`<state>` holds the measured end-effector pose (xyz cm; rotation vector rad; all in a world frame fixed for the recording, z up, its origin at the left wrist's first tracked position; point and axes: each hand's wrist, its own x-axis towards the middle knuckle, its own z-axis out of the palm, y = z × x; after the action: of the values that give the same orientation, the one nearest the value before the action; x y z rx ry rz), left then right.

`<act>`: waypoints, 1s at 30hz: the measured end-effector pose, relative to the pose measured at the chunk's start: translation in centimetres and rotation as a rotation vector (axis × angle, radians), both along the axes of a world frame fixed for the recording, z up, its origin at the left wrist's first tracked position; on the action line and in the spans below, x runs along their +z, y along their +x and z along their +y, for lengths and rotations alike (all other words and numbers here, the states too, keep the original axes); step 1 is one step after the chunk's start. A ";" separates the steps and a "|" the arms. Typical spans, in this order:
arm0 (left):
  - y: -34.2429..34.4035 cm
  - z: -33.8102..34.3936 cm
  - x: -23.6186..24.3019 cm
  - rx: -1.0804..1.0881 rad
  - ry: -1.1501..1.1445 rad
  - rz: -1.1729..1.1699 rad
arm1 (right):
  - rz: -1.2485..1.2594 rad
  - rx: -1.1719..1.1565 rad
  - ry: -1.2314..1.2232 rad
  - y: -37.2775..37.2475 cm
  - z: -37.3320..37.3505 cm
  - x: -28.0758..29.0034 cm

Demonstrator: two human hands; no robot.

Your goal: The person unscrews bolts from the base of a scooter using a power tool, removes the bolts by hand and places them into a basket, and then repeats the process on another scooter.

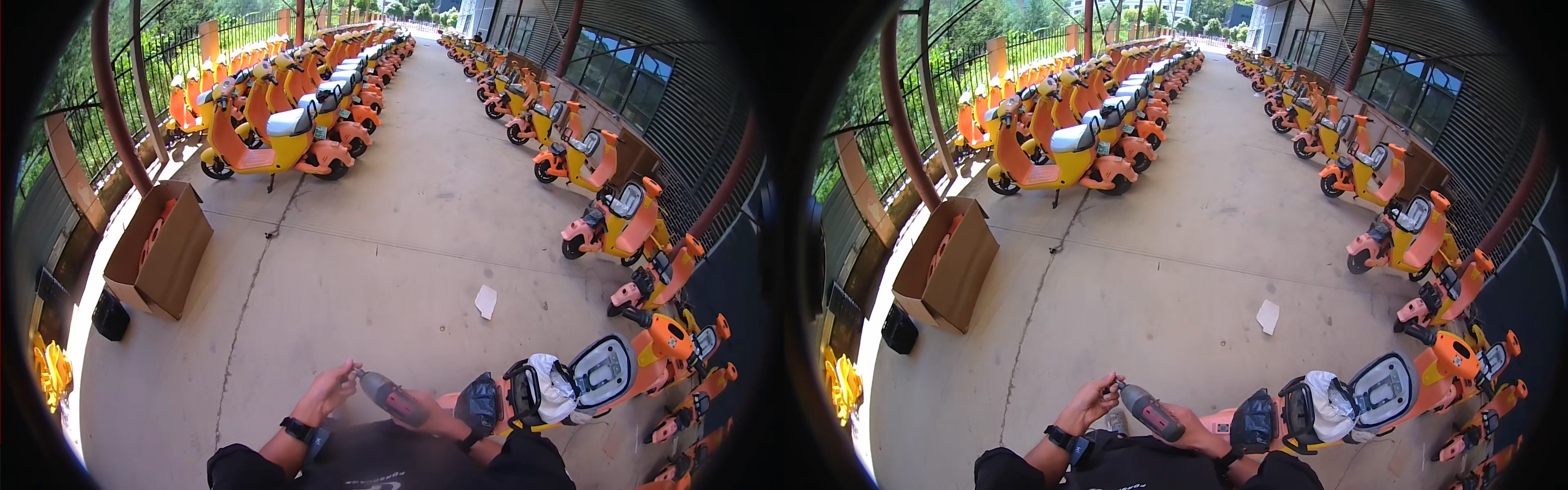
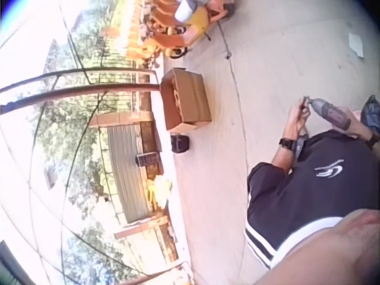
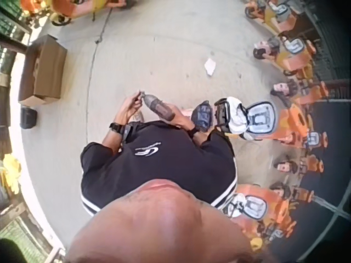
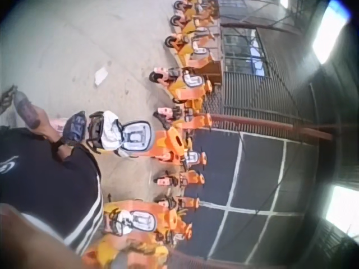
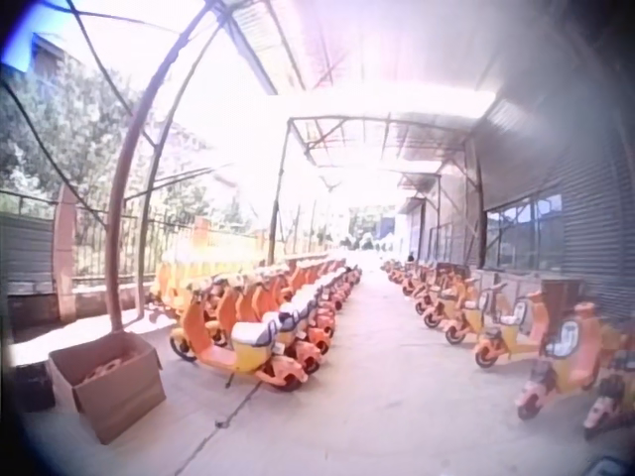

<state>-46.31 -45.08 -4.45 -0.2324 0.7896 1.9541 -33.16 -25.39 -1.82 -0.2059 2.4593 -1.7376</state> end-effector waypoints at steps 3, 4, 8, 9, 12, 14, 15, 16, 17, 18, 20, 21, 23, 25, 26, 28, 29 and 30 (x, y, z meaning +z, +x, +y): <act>-3.6 -0.6 0.7 0.020 -0.033 -0.014 | 0.076 -0.089 0.011 -3.2 -1.8 0.7; -4.7 -0.7 0.7 0.005 -0.023 -0.014 | 0.095 -0.106 0.045 -4.1 -2.0 0.7; -8.5 1.2 0.8 -0.023 -0.006 -0.054 | 0.073 -0.191 0.076 -7.2 -1.9 1.9; -9.2 2.0 0.8 -0.038 0.025 -0.115 | 0.084 -0.218 0.065 -7.6 -1.5 2.0; -11.7 4.5 0.7 -0.105 0.005 -0.109 | 0.079 -0.294 0.113 -8.9 -0.1 1.0; -13.4 6.4 0.1 -0.171 -0.006 -0.091 | 0.064 -0.347 0.150 -10.0 1.3 0.5; -14.3 7.4 0.1 -0.177 -0.011 -0.086 | 0.086 -0.349 0.163 -10.5 2.2 -0.3; -15.2 8.6 0.1 -0.203 -0.037 -0.078 | 0.108 -0.352 0.176 -11.0 3.2 -0.9; -16.1 10.0 0.2 -0.230 -0.061 -0.069 | 0.113 -0.362 0.172 -11.5 4.1 -1.4; -17.0 11.5 0.4 -0.239 -0.068 -0.064 | 0.135 -0.416 0.120 -12.1 4.9 -1.5; -18.8 14.9 0.6 -0.302 -0.096 -0.031 | 0.161 -0.484 0.062 -12.9 7.4 -2.5; -19.5 16.7 0.4 -0.317 -0.102 -0.026 | 0.210 -0.498 0.064 -13.3 8.9 -3.6; -21.1 19.6 0.2 -0.419 -0.074 -0.022 | 0.267 -0.508 0.044 -14.5 11.3 -3.9; -22.0 23.6 0.6 -0.472 -0.120 -0.009 | 0.094 -0.600 -0.035 -14.4 13.9 -2.7; -22.3 25.7 0.8 -0.513 -0.164 0.002 | 0.093 -0.614 -0.039 -14.5 15.4 -2.5; -22.5 29.6 1.1 -0.579 -0.171 0.035 | 0.109 -0.686 -0.032 -14.0 17.8 -1.8; -22.6 31.5 1.2 -0.628 -0.170 0.070 | 0.082 -0.736 -0.014 -13.7 18.9 -1.3; -22.8 33.1 1.4 -0.664 -0.178 0.078 | 0.051 -0.778 -0.002 -13.6 19.9 -0.2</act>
<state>-69.12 -11.95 -3.10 0.0083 0.9476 1.2751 -46.80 -5.49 -2.05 0.8243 2.7778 -1.9742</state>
